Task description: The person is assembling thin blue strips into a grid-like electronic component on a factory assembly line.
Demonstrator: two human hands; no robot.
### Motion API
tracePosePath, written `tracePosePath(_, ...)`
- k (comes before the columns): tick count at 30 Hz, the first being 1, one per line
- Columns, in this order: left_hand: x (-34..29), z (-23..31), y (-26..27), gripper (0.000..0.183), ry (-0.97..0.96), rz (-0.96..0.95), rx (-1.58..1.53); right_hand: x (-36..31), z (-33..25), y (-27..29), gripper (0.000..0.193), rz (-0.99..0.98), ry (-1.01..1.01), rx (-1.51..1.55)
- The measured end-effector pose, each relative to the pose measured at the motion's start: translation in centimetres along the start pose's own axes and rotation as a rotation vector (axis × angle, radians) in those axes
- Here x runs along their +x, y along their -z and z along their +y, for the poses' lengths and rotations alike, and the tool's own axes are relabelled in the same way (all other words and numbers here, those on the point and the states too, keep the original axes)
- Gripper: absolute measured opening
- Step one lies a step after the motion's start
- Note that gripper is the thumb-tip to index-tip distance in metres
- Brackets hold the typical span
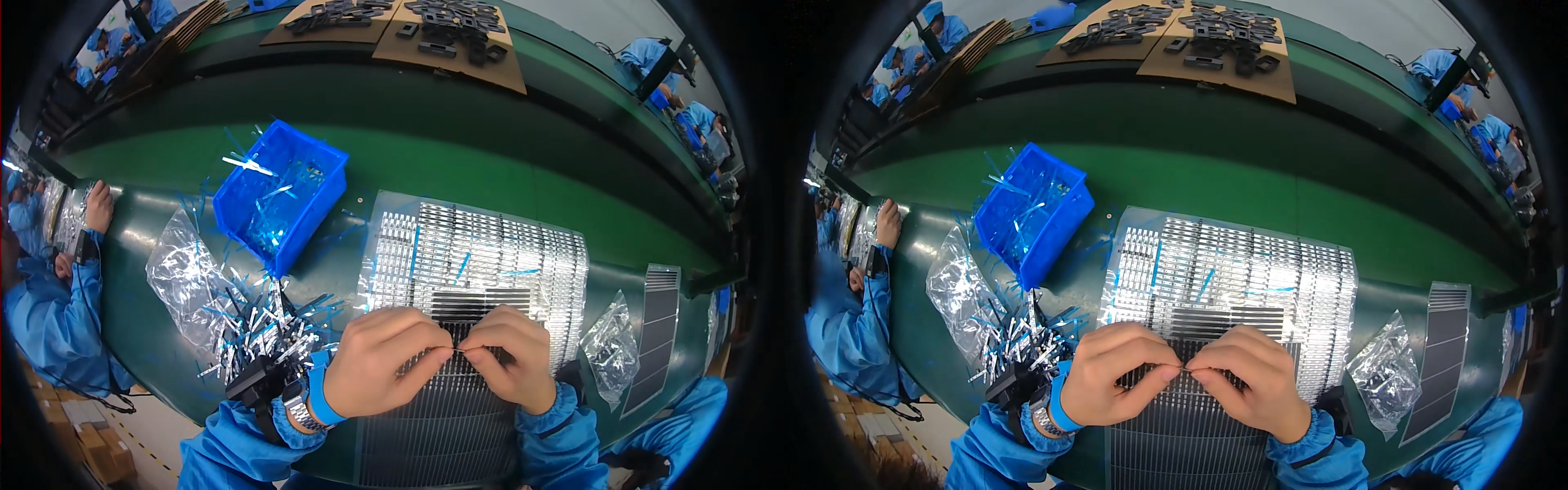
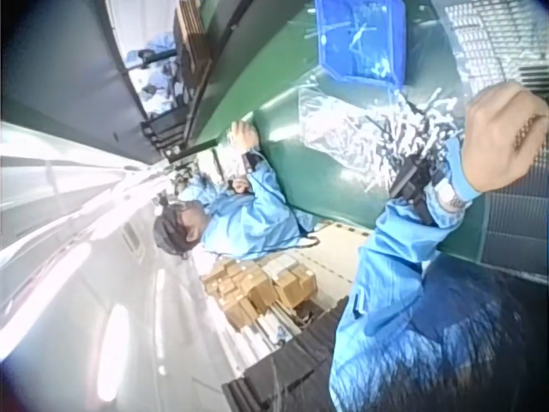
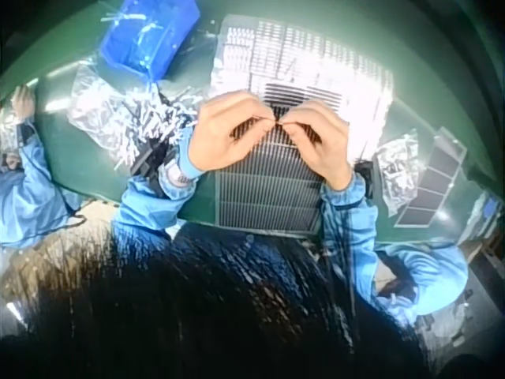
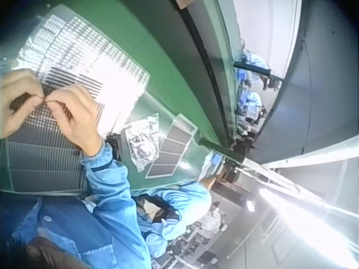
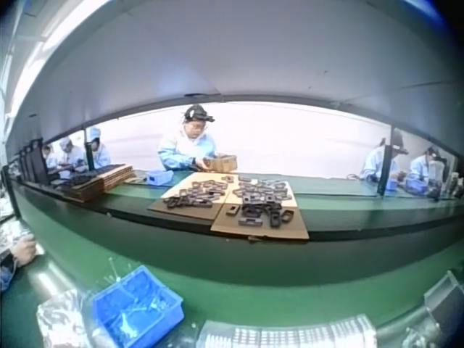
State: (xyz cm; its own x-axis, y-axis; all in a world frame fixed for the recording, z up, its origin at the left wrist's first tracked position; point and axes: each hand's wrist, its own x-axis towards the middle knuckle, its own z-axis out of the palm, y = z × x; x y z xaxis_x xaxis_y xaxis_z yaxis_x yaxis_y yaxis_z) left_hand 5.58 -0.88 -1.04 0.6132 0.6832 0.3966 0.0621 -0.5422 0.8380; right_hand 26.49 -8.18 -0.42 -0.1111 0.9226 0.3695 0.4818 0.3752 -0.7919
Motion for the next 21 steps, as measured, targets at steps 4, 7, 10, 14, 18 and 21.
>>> tracePosePath(4, 0.02, -0.18, 0.16, 0.01, -0.004, -0.006, 0.001, 0.25, -0.14, -0.1, 0.012, -0.027, -0.031, 0.018)
tracePosePath(7, 0.08, 0.24, 0.25, 0.006, 0.031, -0.046, 0.017, 0.05, -0.23, 0.11, 0.011, -0.031, -0.038, 0.026)
tracePosePath(10, 0.03, 0.25, 0.18, 0.006, 0.053, -0.065, -0.011, -0.02, -0.41, 0.18, 0.011, -0.038, -0.063, 0.067)
tracePosePath(14, 0.0, 0.24, 0.28, 0.004, 0.109, -0.086, -0.101, -0.08, -0.18, 0.08, 0.01, -0.06, -0.074, 0.135)
tracePosePath(18, -0.07, 0.2, 0.36, 0.004, 0.127, -0.102, -0.138, -0.09, -0.16, 0.02, 0.009, -0.063, -0.066, 0.161)
tracePosePath(21, -0.02, 0.33, 0.42, 0.004, 0.132, -0.12, -0.144, -0.09, -0.14, 0.1, 0.009, -0.07, -0.063, 0.165)
